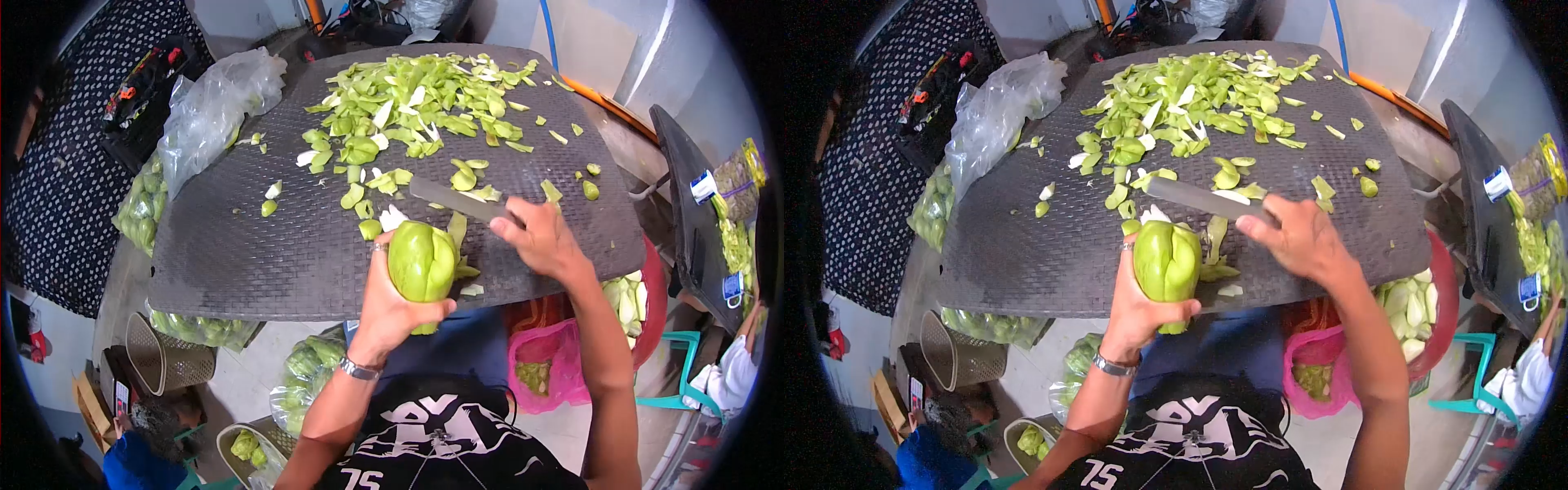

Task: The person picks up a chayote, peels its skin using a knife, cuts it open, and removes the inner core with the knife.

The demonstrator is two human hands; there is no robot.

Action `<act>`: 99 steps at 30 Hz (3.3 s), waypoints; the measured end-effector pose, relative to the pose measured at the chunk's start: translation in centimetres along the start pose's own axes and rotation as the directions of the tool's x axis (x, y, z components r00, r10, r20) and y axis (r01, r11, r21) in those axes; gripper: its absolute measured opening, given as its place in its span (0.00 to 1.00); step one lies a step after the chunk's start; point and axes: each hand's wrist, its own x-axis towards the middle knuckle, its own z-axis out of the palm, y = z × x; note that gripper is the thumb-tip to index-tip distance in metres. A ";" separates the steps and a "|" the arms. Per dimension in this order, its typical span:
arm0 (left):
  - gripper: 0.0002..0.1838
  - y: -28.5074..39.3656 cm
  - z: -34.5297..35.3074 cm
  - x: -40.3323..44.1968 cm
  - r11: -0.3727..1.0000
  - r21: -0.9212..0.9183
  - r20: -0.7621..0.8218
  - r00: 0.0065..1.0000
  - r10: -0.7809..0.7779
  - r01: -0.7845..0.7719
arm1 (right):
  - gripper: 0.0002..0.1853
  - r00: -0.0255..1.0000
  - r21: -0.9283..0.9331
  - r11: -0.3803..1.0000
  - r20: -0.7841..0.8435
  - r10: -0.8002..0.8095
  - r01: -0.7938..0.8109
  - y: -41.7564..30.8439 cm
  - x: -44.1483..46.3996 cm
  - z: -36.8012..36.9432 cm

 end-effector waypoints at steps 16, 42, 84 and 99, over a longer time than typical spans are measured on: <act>0.57 -0.6 -0.9 0.5 0.979 0.149 0.030 0.991 0.132 -0.135 | 0.41 0.922 -0.072 0.919 0.010 -0.388 0.387 -3.8 -1.0 1.4; 0.42 0.1 0.6 0.2 0.920 -0.261 0.187 0.951 -0.248 0.291 | 0.43 0.965 0.042 0.967 0.076 0.249 -0.253 -2.2 1.9 1.0; 0.42 -0.3 -4.0 -1.0 0.327 -0.886 0.221 0.918 -0.329 0.330 | 0.31 0.903 -0.035 0.902 -0.007 0.430 -0.430 -0.4 -6.6 0.5; 0.44 -1.6 -3.5 -1.3 0.367 -0.841 0.326 0.913 -0.244 0.398 | 0.25 0.914 -0.026 0.914 0.017 0.405 -0.405 1.0 -8.0 0.1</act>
